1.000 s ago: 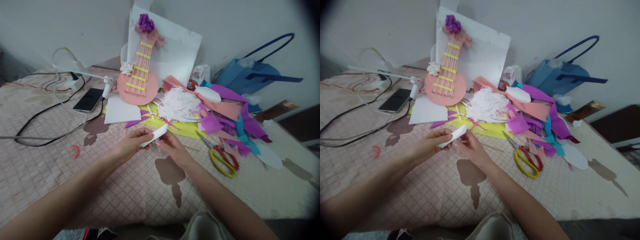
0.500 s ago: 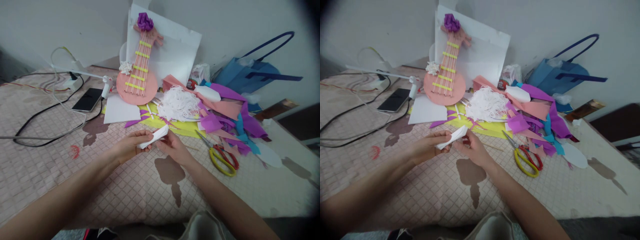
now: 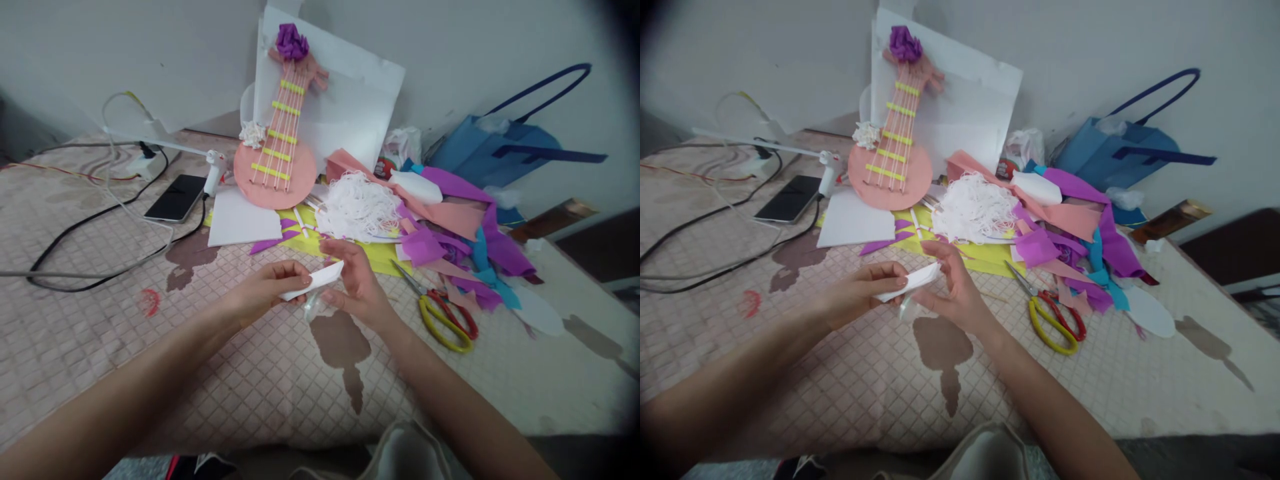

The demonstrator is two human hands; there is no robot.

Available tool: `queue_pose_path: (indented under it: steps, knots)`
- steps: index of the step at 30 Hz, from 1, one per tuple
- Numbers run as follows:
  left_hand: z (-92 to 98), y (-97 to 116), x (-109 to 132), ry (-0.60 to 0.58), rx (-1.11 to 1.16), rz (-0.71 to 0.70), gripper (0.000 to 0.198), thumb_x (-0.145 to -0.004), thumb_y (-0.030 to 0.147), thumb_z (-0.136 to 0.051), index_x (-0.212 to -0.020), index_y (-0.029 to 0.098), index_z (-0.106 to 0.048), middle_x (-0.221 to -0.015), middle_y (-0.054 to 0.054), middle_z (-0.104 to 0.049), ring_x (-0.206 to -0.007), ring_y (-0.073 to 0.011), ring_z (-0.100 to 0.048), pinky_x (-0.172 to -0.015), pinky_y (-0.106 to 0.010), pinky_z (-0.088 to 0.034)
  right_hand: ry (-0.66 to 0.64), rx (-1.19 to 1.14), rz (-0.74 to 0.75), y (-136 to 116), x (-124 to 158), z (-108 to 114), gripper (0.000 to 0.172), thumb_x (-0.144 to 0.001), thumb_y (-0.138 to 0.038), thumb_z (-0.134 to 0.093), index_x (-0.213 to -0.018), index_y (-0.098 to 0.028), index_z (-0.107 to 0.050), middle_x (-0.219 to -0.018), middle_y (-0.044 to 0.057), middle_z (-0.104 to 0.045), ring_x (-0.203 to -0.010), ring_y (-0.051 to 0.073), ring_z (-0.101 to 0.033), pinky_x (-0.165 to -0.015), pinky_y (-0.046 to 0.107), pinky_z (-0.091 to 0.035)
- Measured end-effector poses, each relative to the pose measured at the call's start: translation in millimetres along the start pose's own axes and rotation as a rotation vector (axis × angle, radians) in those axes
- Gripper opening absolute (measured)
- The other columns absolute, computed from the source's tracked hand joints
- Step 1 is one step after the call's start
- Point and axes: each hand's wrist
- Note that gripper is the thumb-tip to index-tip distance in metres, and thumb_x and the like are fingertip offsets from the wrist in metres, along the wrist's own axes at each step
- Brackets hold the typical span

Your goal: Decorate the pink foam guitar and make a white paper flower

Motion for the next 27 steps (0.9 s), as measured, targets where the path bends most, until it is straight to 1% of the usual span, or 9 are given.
queue_pose_path:
  steps: [3,6,8,10,13,18,24,27]
  knots:
    - [0.4,1.0,0.0,0.016,-0.049,-0.028,0.018,-0.073,0.032,-0.068,-0.073,0.016,-0.059,-0.063,0.003,-0.056,-0.058,-0.0068,-0.05,-0.059,-0.021,-0.036,-0.049,0.304,0.158,-6.4,-2.5,8.8,0.048,-0.077,-0.032,-0.065,-0.121,-0.03,-0.045,-0.129,0.007,-0.046,-0.123,0.024,-0.041,-0.103,0.047,-0.034]
    - [1.1,2.0,0.3,0.012,-0.036,0.027,0.018,-0.072,0.033,-0.068,-0.074,0.016,-0.06,-0.064,0.003,-0.057,-0.057,-0.0065,-0.05,-0.058,-0.021,-0.035,-0.136,0.495,0.291,-10.4,-4.6,15.8,0.037,-0.081,-0.025,-0.06,-0.116,-0.03,-0.05,-0.122,0.006,-0.051,-0.118,0.023,-0.044,-0.102,0.048,-0.034]
    - [1.5,1.7,0.3,-0.01,-0.013,0.065,0.019,-0.073,0.033,-0.068,-0.075,0.016,-0.059,-0.063,0.003,-0.056,-0.056,-0.0064,-0.049,-0.058,-0.021,-0.035,-0.169,0.568,0.346,-11.8,-5.2,18.6,0.036,-0.083,-0.02,-0.056,-0.116,-0.031,-0.05,-0.124,0.006,-0.049,-0.119,0.023,-0.044,-0.101,0.048,-0.034]
    - [1.5,0.7,0.1,-0.039,0.008,0.085,0.018,-0.072,0.031,-0.068,-0.075,0.016,-0.059,-0.064,0.003,-0.056,-0.056,-0.0065,-0.05,-0.059,-0.021,-0.036,-0.185,0.623,0.373,-12.2,-5.1,19.5,0.039,-0.082,-0.014,-0.052,-0.118,-0.031,-0.049,-0.127,0.006,-0.047,-0.121,0.023,-0.042,-0.1,0.049,-0.035]
    - [1.0,-0.9,-0.2,-0.073,0.038,0.109,0.018,-0.072,0.029,-0.069,-0.077,0.015,-0.059,-0.067,0.003,-0.057,-0.057,-0.0064,-0.051,-0.058,-0.021,-0.037,-0.185,0.662,0.42,-10.7,-4.0,17.5,0.04,-0.082,-0.01,-0.05,-0.117,-0.03,-0.05,-0.127,0.006,-0.047,-0.119,0.023,-0.043,-0.098,0.048,-0.038]
    - [2.1,-1.7,-0.4,-0.116,0.037,0.118,0.016,-0.074,0.028,-0.067,-0.078,0.014,-0.058,-0.064,0.003,-0.056,-0.057,-0.006,-0.05,-0.059,-0.021,-0.037,-0.165,0.653,0.491,-7.6,-2.2,12.5,0.03,-0.084,-0.011,-0.052,-0.11,-0.026,-0.054,-0.113,0.006,-0.057,-0.106,0.021,-0.05,-0.09,0.043,-0.044]
    - [2.4,-1.4,0.1,-0.114,0.067,0.133,0.02,-0.076,0.025,-0.065,-0.091,0.017,-0.055,-0.077,0.002,-0.056,-0.062,-0.0061,-0.05,-0.061,-0.021,-0.039,-0.145,0.653,0.486,-7.2,-2.5,10.4,0.018,-0.088,-0.016,-0.049,-0.103,-0.024,-0.056,-0.102,0.006,-0.06,-0.096,0.02,-0.052,-0.084,0.039,-0.044]
    - [0.4,-1.3,0.2,-0.116,0.031,0.106,0.018,-0.079,0.027,-0.062,-0.091,0.017,-0.052,-0.077,0.002,-0.054,-0.063,-0.0066,-0.049,-0.062,-0.021,-0.04,-0.136,0.644,0.455,-5.0,-2.7,9.3,0.014,-0.09,-0.02,-0.046,-0.099,-0.024,-0.057,-0.097,0.005,-0.06,-0.092,0.019,-0.052,-0.081,0.038,-0.044]
Point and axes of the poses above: each hand's wrist, its own x-axis away from the middle knuckle, its own z-axis out of the back of the hand, y = z × x
